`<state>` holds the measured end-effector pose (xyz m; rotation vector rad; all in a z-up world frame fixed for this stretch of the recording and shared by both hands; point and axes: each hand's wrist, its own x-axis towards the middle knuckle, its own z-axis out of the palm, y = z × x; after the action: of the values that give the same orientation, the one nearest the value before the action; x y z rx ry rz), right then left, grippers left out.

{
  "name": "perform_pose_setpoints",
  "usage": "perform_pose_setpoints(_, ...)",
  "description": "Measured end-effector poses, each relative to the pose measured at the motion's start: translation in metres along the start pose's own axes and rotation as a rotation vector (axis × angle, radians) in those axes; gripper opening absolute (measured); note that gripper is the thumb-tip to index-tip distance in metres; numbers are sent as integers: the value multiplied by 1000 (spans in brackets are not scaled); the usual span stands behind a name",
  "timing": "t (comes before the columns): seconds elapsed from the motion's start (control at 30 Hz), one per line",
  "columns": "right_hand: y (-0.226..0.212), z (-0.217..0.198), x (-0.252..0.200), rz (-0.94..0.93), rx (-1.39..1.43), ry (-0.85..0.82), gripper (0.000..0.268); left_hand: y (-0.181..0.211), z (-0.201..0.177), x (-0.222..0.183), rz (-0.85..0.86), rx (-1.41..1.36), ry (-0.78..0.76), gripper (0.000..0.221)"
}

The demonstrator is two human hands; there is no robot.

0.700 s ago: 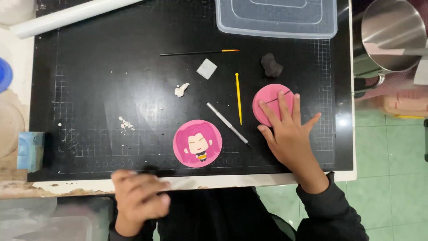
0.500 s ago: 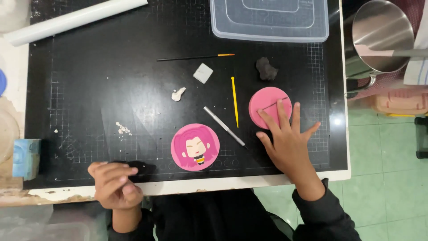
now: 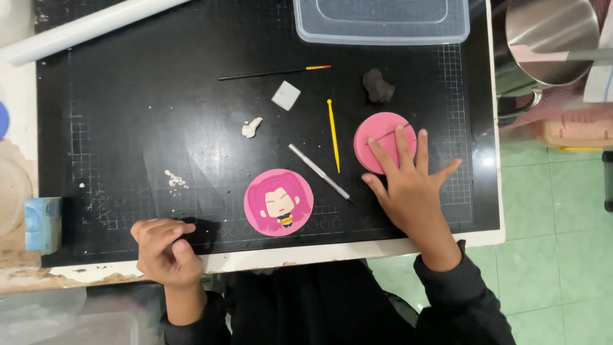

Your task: Decorating a small fondant character face by precisely placing tiny white fondant highlights using a tool and fingers.

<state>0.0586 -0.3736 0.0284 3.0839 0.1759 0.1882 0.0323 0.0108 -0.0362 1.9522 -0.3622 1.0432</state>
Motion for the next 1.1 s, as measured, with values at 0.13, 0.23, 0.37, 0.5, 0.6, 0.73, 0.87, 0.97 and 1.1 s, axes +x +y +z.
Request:
perform_pose_setpoints(0.13,3,-19,-23,1,-151,-121,60,1,1,2,-13,16,-10,21)
perform_pose_setpoints(0.23,2,-23,-30,64,75,-138,64,2,2,2,-20,28,-33,20)
perform_pose_setpoints(0.37,-4,-10,-19,57,5,-98,63,2,2,2,-20,22,-2,21)
perform_pose_setpoints(0.5,-2,10,-6,18,51,76,57,0,2,1,-16,27,-2,19)
perform_pose_setpoints(0.6,-1,-1,-9,65,50,-60,56,0,0,0,-22,20,-9,23)
perform_pose_setpoints(0.73,0,-6,-9,123,19,-176,58,-2,0,-1,-38,0,-8,22)
perform_pose_setpoints(0.87,0,7,-4,50,48,60,54,-4,-1,-5,-40,-33,11,18)
perform_pose_setpoints(0.97,1,-5,-12,63,60,-6,56,-5,0,-2,-46,-54,44,13)
perform_pose_setpoints(1.1,2,-7,-15,1,28,58,53,-4,1,-2,-64,-45,32,13)
